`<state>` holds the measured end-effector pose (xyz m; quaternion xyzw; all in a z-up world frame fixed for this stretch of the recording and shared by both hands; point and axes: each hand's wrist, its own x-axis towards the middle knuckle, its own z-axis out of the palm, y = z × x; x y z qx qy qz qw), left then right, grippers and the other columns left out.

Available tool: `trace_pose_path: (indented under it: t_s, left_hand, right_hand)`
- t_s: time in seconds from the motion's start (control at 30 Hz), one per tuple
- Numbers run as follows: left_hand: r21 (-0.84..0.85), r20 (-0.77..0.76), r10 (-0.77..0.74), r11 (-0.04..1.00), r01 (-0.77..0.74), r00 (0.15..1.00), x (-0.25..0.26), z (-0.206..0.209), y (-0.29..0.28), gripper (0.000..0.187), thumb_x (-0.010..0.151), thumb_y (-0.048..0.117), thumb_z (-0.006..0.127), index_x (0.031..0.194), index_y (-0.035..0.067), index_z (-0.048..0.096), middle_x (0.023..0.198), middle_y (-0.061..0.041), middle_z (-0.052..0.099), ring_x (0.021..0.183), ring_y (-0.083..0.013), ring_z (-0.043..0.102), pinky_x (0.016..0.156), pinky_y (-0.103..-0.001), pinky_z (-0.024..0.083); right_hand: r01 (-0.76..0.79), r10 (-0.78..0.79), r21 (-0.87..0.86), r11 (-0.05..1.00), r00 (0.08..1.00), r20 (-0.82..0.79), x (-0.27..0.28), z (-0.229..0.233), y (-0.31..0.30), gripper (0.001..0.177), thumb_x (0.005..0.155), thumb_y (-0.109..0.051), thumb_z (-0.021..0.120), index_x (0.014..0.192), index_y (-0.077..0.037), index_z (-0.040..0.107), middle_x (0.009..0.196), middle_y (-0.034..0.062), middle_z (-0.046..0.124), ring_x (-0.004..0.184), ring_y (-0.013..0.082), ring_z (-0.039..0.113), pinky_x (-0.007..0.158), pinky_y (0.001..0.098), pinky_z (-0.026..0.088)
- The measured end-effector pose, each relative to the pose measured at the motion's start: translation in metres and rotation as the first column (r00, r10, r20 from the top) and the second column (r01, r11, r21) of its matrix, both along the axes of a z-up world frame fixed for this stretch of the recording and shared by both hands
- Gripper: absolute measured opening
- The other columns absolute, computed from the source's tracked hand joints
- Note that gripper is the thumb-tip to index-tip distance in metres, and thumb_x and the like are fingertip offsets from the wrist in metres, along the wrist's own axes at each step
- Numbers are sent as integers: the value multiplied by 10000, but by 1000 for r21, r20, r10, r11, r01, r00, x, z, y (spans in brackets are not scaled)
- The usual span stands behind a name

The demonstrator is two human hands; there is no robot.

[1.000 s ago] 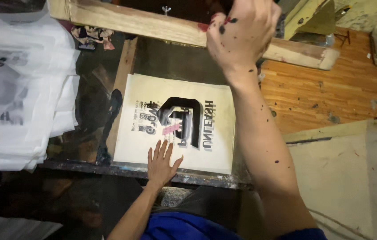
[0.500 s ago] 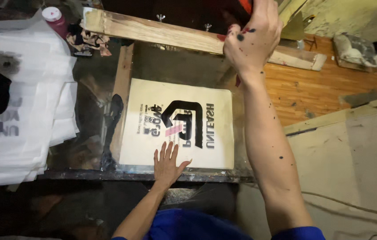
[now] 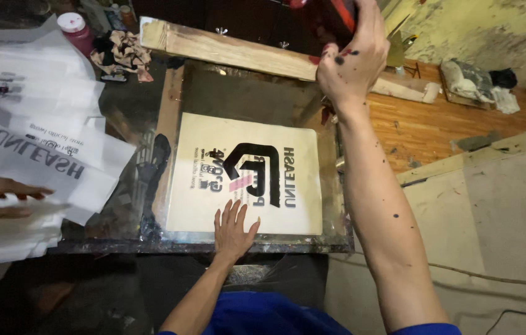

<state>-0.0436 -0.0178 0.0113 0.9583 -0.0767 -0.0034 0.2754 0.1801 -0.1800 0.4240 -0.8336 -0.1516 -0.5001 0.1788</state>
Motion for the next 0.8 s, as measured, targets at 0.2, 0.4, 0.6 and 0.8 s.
trace_pose_path:
  t_s: [0.2, 0.4, 0.6, 0.8]
  left_hand:
    - [-681, 265, 418, 719, -138, 869, 8, 15, 23, 383, 917, 299, 858, 1209, 71, 760, 1272, -112, 751, 1238, -299, 692, 1107, -454, 537]
    - [-980, -104, 294, 132, -149, 950, 43, 27, 153, 612, 790, -3, 943, 1327, -34, 652, 1147, -196, 784, 931, -176, 732, 834, -433, 649]
    - [-262, -255, 561, 744, -615, 787, 4, 11, 164, 794, 672, 733, 930, 1081, 88, 711, 951, -260, 769, 1028, -528, 755, 905, -627, 575]
    - [-288, -149, 586, 745, -602, 796, 2, 5, 165, 726, 667, 699, 925, 1003, 96, 700, 866, -221, 774, 933, -486, 782, 833, -577, 594]
  right_hand:
    - [-136, 136, 11, 991, 991, 5, -41, -83, -13, 687, 763, 2, 586, 1450, -2, 604, 1418, 251, 695, 1357, 445, 661, 1230, 621, 505]
    - [-108, -9, -217, 970, 879, -477, -140, -266, -19, 755, 632, -114, 817, 1367, -186, 658, 1115, 65, 659, 1028, 328, 679, 967, 538, 490]
    - [-24, -344, -429, 903, 557, -756, -2, -284, 27, 676, 904, -462, 819, 1483, -287, 518, 1343, 33, 655, 1271, 280, 657, 1036, 673, 493]
    - [-255, -277, -462, 850, 530, -802, -14, -311, 50, 753, 666, -268, 908, 1339, -173, 584, 1186, 116, 710, 1132, 340, 724, 952, 592, 594]
